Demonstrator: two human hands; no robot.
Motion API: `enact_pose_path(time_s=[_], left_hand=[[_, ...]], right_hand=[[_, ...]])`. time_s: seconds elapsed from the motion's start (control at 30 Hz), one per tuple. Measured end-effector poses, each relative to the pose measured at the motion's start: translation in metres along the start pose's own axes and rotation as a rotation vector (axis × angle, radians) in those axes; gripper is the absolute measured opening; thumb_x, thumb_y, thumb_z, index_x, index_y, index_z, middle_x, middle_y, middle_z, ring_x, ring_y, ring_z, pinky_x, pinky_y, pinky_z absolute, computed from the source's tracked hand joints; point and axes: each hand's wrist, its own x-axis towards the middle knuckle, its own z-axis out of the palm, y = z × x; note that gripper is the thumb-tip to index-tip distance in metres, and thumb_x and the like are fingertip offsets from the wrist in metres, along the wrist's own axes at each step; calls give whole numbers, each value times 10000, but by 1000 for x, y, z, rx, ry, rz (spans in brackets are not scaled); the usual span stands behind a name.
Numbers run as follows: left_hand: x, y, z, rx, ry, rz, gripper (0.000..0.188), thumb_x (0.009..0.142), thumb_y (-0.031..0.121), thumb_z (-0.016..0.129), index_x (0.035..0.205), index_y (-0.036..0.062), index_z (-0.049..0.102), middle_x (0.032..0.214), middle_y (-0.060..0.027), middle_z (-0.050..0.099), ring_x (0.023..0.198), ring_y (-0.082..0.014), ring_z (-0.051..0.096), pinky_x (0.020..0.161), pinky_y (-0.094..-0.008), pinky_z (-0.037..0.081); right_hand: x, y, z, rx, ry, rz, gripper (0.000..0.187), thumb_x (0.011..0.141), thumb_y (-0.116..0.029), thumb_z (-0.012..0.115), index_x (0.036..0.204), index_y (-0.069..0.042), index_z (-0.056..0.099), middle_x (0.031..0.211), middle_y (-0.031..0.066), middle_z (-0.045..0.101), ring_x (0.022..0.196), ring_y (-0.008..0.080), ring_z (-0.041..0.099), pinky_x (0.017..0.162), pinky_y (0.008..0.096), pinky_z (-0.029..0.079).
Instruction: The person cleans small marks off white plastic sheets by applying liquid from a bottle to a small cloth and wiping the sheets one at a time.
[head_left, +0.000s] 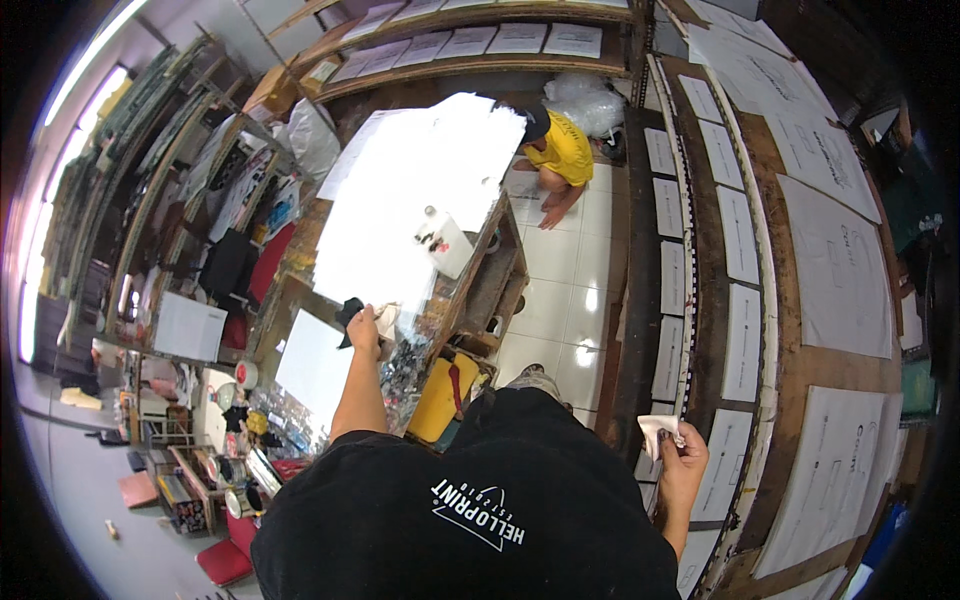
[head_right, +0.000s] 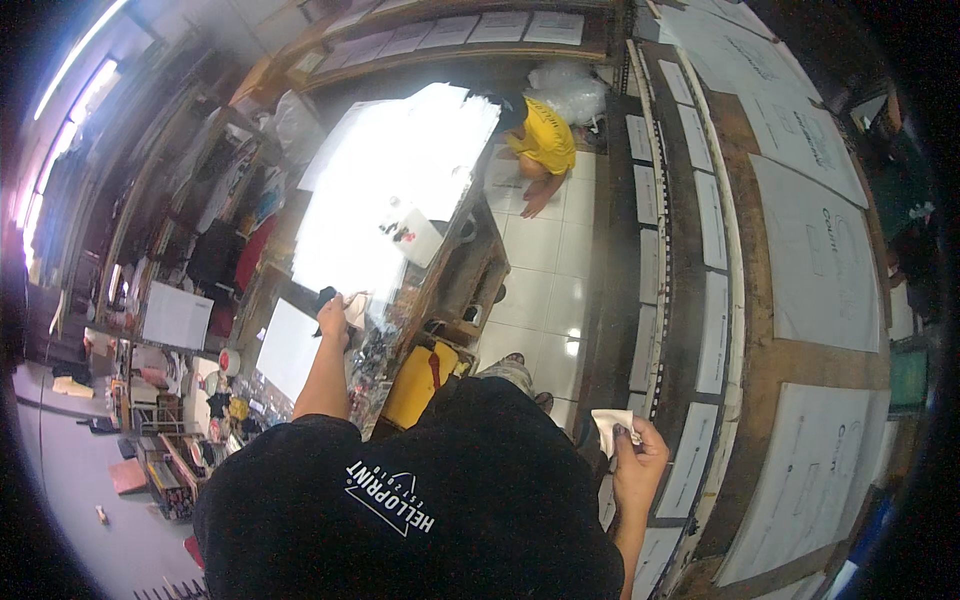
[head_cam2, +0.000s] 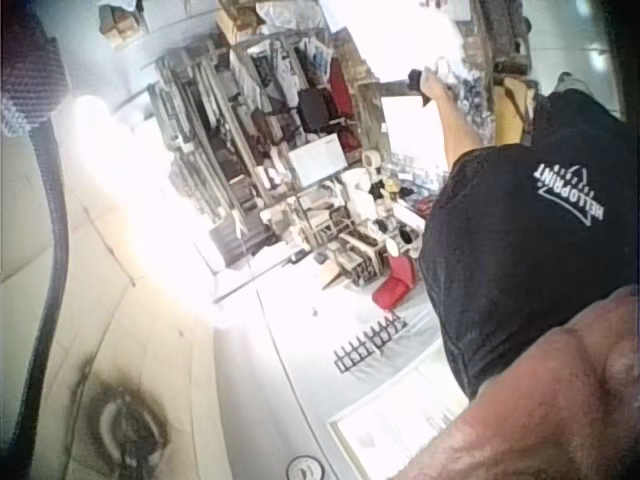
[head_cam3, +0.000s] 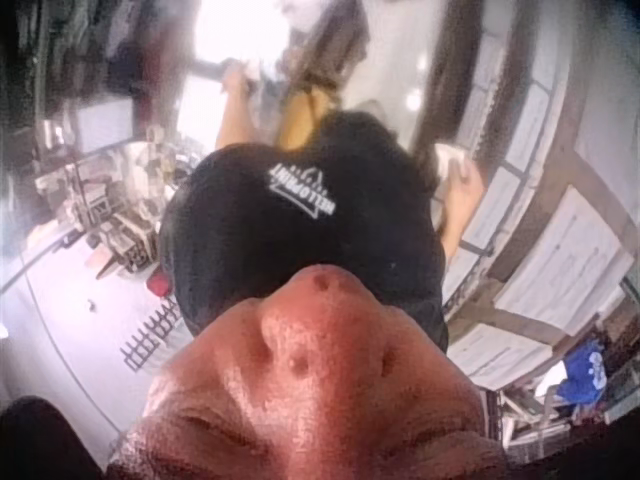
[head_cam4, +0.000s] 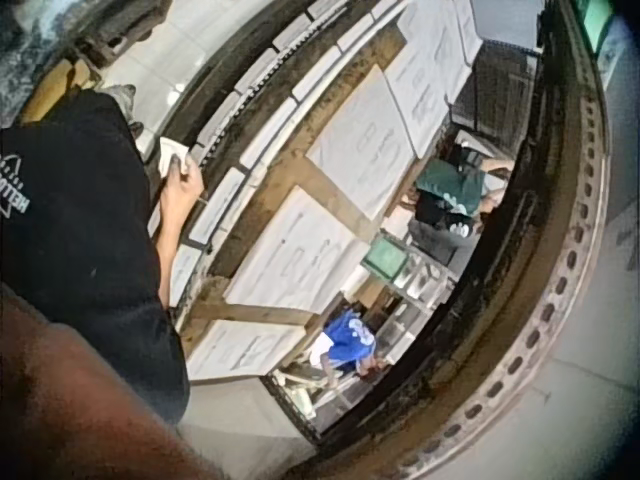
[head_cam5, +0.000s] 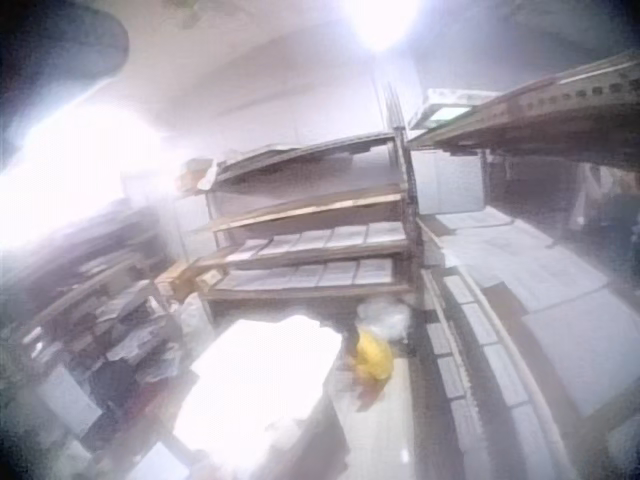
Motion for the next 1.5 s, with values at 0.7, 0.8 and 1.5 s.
enact_pose_path(time_s=[0.7,0.8,1.5], left_hand=[[-40,111,206,244,-426,549,687,855,225,844,1353,-54,461,1239,-217,627,1117,-315,618,981,-393,489],[-58,152,224,310,-579,600,705,813,224,875,1326,-36,467,1204,-201,617,1093,-310,614,967,-379,488],[-243,313,348,-87,-1752,1389,943,684,339,915,1459,9,493,1111,-193,671,993,-375,656,884,-456,513]], right_hand=[[136,-133,123,205,99,-198,480,916,65,646,1373,-25,529,1125,59,671,986,117,652,842,270,545],[140,-127,118,139,53,-64,262,896,109,622,1117,-6,704,1135,79,705,1065,129,649,855,251,527],[67,-126,134,-71,692,-251,268,923,-76,688,1177,0,725,1127,139,754,1027,164,702,912,303,535]])
